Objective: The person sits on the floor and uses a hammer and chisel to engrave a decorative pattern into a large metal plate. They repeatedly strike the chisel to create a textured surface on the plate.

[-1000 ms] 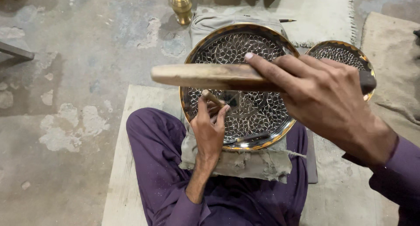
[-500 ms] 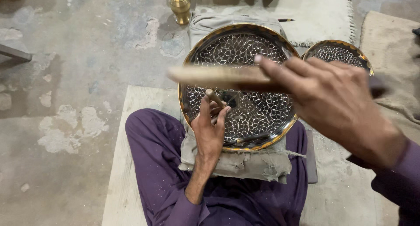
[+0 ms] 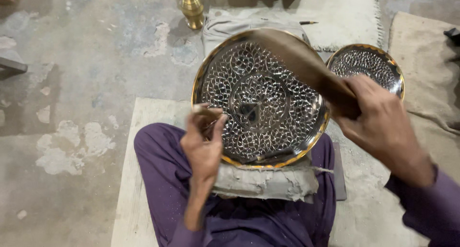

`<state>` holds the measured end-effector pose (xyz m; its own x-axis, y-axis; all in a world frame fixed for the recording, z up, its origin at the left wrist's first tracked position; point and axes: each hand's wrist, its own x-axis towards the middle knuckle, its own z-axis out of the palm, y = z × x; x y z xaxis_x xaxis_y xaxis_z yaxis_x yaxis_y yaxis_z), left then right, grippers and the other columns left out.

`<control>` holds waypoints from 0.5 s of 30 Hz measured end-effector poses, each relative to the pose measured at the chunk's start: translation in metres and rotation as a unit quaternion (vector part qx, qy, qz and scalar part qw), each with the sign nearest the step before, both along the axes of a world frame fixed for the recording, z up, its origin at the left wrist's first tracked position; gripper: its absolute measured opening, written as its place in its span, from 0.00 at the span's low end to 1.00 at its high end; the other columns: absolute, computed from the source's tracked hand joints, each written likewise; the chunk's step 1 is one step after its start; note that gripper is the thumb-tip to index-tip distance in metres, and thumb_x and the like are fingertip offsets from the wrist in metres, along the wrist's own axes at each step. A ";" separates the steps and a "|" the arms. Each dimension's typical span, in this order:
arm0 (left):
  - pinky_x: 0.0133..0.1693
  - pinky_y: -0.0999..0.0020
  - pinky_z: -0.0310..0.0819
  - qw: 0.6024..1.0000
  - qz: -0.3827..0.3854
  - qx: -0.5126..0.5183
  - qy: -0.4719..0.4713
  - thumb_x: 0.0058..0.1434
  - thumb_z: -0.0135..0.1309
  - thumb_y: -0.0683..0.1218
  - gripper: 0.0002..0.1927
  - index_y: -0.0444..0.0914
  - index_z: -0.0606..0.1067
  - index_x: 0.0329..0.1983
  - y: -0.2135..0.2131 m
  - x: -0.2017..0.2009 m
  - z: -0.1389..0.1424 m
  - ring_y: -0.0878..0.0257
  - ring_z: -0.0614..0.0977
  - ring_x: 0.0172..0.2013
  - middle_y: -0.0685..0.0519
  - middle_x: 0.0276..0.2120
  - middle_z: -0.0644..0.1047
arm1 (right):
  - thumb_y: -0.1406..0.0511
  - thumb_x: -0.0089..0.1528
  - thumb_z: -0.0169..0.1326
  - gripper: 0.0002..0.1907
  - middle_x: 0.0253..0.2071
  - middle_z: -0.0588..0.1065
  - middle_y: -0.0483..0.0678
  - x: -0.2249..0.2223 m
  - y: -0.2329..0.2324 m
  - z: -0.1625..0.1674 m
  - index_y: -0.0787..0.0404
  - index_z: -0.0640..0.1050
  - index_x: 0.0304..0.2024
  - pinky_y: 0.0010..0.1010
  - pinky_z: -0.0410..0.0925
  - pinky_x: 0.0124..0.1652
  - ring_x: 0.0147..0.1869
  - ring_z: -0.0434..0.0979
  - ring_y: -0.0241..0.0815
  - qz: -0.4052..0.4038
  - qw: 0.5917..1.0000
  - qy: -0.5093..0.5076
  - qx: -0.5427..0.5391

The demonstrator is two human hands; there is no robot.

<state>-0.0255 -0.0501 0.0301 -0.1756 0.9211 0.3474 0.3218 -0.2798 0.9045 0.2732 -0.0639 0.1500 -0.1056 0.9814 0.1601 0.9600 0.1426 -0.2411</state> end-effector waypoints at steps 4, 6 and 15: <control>0.42 0.67 0.88 0.998 -0.030 -0.042 -0.046 0.64 0.61 0.39 0.31 0.38 0.59 0.65 0.002 -0.035 0.019 0.61 0.88 0.41 0.47 0.43 0.84 | 0.58 0.61 0.64 0.21 0.39 0.78 0.56 0.015 -0.023 -0.041 0.66 0.76 0.49 0.41 0.74 0.41 0.37 0.80 0.48 -0.080 0.996 0.050 -0.006; 0.43 0.67 0.89 0.997 -0.042 -0.058 -0.018 0.64 0.62 0.39 0.32 0.39 0.58 0.66 0.006 -0.047 0.026 0.61 0.89 0.41 0.46 0.43 0.85 | 0.59 0.59 0.65 0.23 0.39 0.81 0.53 0.015 -0.032 -0.062 0.64 0.78 0.52 0.40 0.75 0.42 0.37 0.83 0.46 -0.179 0.966 0.143 -0.121; 0.42 0.64 0.89 0.986 -0.139 -0.066 0.060 0.59 0.66 0.41 0.31 0.40 0.69 0.65 0.028 -0.042 0.035 0.61 0.89 0.39 0.49 0.39 0.85 | 0.65 0.58 0.64 0.37 0.55 0.76 0.54 0.010 -0.036 -0.101 0.70 0.67 0.68 0.37 0.70 0.56 0.57 0.76 0.44 0.003 0.918 0.395 -0.016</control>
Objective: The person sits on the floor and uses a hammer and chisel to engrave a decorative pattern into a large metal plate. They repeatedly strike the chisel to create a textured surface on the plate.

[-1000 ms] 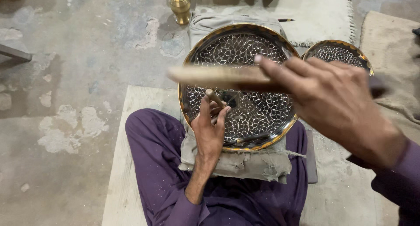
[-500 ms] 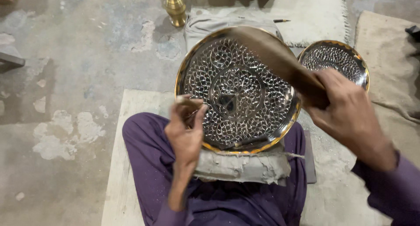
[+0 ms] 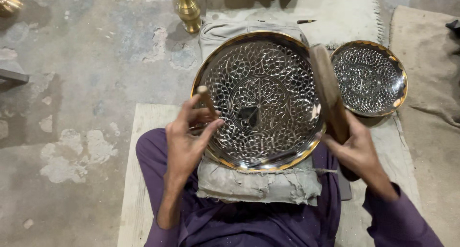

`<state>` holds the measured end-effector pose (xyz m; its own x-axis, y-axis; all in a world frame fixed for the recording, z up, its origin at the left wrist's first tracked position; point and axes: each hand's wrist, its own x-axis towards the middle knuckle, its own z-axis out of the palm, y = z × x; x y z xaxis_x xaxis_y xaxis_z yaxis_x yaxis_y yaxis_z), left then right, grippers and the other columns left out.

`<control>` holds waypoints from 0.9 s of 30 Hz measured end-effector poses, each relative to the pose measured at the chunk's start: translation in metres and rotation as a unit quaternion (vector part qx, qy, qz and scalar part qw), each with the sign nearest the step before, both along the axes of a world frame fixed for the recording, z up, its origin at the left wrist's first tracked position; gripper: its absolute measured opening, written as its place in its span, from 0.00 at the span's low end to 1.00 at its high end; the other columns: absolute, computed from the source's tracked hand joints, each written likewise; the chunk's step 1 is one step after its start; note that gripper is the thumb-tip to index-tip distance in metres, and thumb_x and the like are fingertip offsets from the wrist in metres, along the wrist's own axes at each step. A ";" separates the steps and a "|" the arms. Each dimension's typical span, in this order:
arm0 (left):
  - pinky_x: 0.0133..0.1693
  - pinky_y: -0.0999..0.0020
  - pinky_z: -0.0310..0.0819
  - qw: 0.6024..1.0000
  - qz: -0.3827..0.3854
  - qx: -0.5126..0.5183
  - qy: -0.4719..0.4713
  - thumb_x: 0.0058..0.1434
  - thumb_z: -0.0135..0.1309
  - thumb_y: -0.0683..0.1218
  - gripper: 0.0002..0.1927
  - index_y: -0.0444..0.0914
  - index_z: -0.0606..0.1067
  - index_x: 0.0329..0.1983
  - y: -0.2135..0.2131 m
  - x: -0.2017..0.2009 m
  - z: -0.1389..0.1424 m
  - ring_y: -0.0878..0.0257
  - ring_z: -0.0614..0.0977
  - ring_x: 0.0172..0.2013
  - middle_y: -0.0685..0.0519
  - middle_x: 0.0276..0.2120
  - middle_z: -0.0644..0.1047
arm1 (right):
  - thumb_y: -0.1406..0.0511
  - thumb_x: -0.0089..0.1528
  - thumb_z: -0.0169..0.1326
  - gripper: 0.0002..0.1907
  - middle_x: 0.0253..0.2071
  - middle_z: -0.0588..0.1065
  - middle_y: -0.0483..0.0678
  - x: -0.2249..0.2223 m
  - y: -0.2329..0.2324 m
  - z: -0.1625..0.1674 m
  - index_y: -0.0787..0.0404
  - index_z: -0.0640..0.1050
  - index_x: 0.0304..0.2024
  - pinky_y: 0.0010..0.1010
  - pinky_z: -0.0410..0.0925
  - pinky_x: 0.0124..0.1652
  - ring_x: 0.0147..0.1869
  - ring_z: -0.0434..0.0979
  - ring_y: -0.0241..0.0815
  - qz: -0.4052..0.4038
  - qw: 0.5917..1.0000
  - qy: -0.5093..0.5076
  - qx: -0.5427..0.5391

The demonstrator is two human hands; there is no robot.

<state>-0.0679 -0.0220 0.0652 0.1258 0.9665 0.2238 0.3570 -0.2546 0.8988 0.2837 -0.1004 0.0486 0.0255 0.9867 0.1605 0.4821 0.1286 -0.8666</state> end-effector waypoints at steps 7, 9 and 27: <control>0.43 0.64 0.88 0.997 -0.068 -0.004 -0.045 0.58 0.66 0.40 0.32 0.41 0.70 0.66 0.005 0.026 -0.007 0.60 0.89 0.41 0.47 0.40 0.85 | 0.62 0.60 0.66 0.30 0.42 0.81 0.52 0.024 0.051 0.024 0.66 0.73 0.61 0.38 0.78 0.44 0.39 0.83 0.45 -0.095 0.988 -0.122 -0.029; 0.43 0.64 0.88 0.993 -0.097 -0.020 -0.070 0.59 0.65 0.40 0.31 0.41 0.70 0.66 0.006 0.037 -0.012 0.59 0.89 0.41 0.47 0.40 0.85 | 0.62 0.61 0.68 0.28 0.42 0.81 0.54 0.025 0.067 0.031 0.67 0.73 0.59 0.39 0.77 0.48 0.42 0.83 0.46 -0.068 0.980 -0.178 0.052; 0.41 0.61 0.89 0.990 -0.136 0.036 0.009 0.61 0.62 0.42 0.29 0.43 0.69 0.66 0.010 0.071 -0.052 0.55 0.89 0.41 0.44 0.42 0.84 | 0.59 0.60 0.63 0.39 0.46 0.77 0.58 0.036 0.021 0.071 0.58 0.69 0.72 0.43 0.78 0.42 0.41 0.82 0.53 -0.009 0.907 -0.414 0.074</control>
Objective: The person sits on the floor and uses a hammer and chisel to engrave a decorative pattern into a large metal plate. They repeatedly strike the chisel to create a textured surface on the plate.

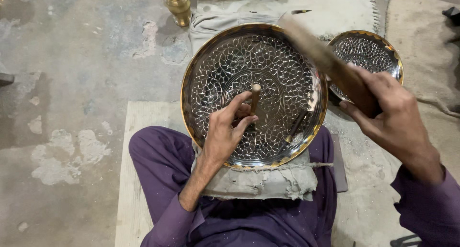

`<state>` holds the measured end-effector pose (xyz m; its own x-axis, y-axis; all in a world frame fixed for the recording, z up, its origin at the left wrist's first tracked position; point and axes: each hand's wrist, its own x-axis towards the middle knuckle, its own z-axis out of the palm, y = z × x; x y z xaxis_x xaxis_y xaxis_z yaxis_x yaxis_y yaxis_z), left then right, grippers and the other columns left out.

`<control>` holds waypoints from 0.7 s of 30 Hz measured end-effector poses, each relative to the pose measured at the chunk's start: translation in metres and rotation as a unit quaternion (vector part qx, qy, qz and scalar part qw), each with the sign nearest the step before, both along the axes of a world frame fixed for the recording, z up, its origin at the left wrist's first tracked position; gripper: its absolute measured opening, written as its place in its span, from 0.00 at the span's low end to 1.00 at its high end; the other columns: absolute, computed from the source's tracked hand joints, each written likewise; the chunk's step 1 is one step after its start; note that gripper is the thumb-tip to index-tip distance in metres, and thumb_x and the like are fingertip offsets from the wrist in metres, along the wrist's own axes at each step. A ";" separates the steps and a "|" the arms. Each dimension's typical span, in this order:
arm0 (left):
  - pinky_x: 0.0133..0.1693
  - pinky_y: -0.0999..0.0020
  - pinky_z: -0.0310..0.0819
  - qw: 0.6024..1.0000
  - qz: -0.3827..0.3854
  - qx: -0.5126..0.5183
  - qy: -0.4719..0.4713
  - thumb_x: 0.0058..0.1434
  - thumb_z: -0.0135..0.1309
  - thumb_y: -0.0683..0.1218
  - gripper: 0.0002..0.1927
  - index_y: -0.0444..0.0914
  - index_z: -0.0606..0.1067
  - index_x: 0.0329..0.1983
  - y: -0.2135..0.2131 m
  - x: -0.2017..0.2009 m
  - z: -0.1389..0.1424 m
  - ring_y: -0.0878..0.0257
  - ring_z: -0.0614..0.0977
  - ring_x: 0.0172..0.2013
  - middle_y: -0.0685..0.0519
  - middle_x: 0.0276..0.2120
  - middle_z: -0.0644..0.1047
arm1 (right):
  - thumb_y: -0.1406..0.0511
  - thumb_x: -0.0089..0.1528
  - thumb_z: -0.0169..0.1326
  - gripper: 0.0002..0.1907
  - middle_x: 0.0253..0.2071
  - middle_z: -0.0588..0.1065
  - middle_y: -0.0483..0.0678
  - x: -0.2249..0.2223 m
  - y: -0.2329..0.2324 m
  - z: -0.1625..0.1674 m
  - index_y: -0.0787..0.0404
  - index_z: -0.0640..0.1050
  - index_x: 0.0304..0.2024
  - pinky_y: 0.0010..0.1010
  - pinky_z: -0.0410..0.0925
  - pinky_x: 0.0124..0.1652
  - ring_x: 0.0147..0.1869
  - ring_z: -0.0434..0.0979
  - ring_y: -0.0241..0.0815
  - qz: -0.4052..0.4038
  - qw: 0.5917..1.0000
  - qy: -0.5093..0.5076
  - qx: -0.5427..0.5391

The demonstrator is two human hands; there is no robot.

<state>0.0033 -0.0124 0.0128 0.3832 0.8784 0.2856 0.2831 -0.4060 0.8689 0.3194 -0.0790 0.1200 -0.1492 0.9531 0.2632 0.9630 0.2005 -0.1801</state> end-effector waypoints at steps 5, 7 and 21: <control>0.41 0.60 0.89 1.000 0.001 0.018 -0.001 0.62 0.62 0.42 0.28 0.42 0.69 0.65 -0.001 -0.001 -0.002 0.55 0.89 0.41 0.45 0.42 0.85 | 0.60 0.59 0.63 0.38 0.49 0.77 0.55 -0.012 0.001 0.011 0.49 0.68 0.72 0.39 0.78 0.34 0.35 0.80 0.48 -0.008 0.998 -0.055 -0.029; 0.40 0.61 0.89 1.000 0.004 0.026 0.002 0.63 0.62 0.42 0.27 0.42 0.69 0.65 0.000 0.001 -0.005 0.55 0.89 0.41 0.45 0.42 0.85 | 0.60 0.60 0.61 0.38 0.48 0.76 0.53 -0.017 0.005 0.016 0.49 0.67 0.73 0.37 0.77 0.34 0.34 0.79 0.46 0.009 0.999 -0.036 -0.013; 0.40 0.64 0.90 0.998 0.046 0.000 -0.045 0.66 0.56 0.38 0.26 0.41 0.67 0.67 -0.014 0.008 0.003 0.57 0.89 0.40 0.46 0.40 0.85 | 0.50 0.65 0.53 0.33 0.40 0.79 0.40 -0.051 0.030 0.042 0.40 0.65 0.73 0.29 0.69 0.23 0.32 0.77 0.35 0.041 0.972 -0.231 -0.009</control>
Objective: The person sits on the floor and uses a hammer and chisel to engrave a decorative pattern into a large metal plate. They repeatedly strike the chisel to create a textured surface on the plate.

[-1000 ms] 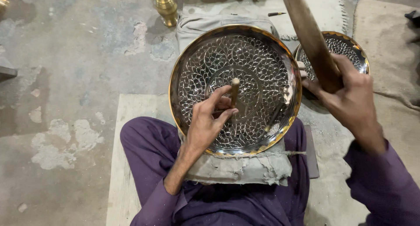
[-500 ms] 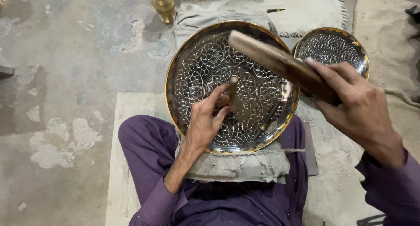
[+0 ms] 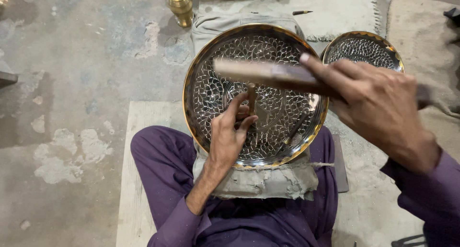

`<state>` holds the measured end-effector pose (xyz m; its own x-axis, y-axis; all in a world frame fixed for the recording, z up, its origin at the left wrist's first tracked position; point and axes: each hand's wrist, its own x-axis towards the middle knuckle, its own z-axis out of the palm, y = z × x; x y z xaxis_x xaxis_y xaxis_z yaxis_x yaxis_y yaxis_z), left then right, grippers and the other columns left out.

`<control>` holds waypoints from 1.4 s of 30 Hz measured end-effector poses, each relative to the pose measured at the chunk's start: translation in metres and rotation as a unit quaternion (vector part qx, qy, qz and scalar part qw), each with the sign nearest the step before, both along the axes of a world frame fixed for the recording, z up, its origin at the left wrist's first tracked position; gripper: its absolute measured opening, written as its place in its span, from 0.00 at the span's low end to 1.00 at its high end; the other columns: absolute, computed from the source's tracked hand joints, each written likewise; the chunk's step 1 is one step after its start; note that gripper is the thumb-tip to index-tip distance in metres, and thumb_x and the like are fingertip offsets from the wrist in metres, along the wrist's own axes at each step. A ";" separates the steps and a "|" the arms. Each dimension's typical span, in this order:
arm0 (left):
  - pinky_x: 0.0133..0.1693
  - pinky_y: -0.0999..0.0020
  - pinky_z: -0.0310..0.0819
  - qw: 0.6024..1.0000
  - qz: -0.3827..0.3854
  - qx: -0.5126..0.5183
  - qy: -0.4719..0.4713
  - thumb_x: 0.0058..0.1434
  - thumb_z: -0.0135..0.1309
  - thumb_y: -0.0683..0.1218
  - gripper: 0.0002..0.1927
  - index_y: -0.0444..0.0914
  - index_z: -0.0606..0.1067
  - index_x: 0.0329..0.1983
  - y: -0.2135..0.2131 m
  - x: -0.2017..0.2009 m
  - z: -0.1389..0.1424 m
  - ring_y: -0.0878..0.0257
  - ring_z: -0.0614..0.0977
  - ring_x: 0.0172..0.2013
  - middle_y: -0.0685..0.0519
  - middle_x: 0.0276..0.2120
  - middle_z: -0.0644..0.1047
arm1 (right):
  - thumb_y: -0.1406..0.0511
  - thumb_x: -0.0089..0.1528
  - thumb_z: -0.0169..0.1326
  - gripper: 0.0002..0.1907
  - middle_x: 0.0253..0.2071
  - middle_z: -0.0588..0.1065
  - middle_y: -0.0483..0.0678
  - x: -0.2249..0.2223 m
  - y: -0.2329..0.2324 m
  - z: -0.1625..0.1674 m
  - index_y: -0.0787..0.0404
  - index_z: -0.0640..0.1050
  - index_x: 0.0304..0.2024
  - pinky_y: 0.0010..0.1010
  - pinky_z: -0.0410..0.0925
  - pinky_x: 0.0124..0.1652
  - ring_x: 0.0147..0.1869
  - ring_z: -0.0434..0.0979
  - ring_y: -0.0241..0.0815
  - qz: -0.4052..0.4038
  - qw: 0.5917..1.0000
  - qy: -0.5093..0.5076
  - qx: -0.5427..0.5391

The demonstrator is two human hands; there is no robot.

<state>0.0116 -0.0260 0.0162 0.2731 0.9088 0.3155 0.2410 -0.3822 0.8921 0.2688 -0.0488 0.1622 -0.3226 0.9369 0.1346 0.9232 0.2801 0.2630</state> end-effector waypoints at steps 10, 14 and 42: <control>0.40 0.65 0.90 0.999 0.019 -0.028 -0.019 0.64 0.57 0.37 0.26 0.41 0.68 0.66 -0.006 0.002 0.005 0.58 0.89 0.41 0.45 0.40 0.85 | 0.57 0.65 0.52 0.32 0.44 0.79 0.42 -0.015 0.001 0.012 0.43 0.66 0.73 0.28 0.74 0.29 0.30 0.78 0.36 -0.008 0.997 0.071 -0.025; 0.39 0.66 0.89 0.999 0.013 -0.035 -0.013 0.63 0.59 0.38 0.27 0.40 0.68 0.65 -0.006 0.000 0.007 0.58 0.89 0.40 0.45 0.39 0.84 | 0.52 0.66 0.53 0.31 0.38 0.79 0.39 -0.011 -0.002 0.010 0.40 0.66 0.73 0.27 0.73 0.28 0.32 0.79 0.35 -0.034 0.999 -0.025 -0.033; 0.35 0.59 0.80 0.903 -0.364 0.119 0.196 0.62 0.53 0.41 0.27 0.50 0.70 0.66 0.051 -0.003 0.030 0.61 0.85 0.31 0.53 0.40 0.85 | 0.74 0.61 0.59 0.19 0.44 0.80 0.54 0.036 -0.116 -0.184 0.58 0.76 0.54 0.38 0.74 0.42 0.45 0.82 0.47 -0.146 0.907 0.372 0.134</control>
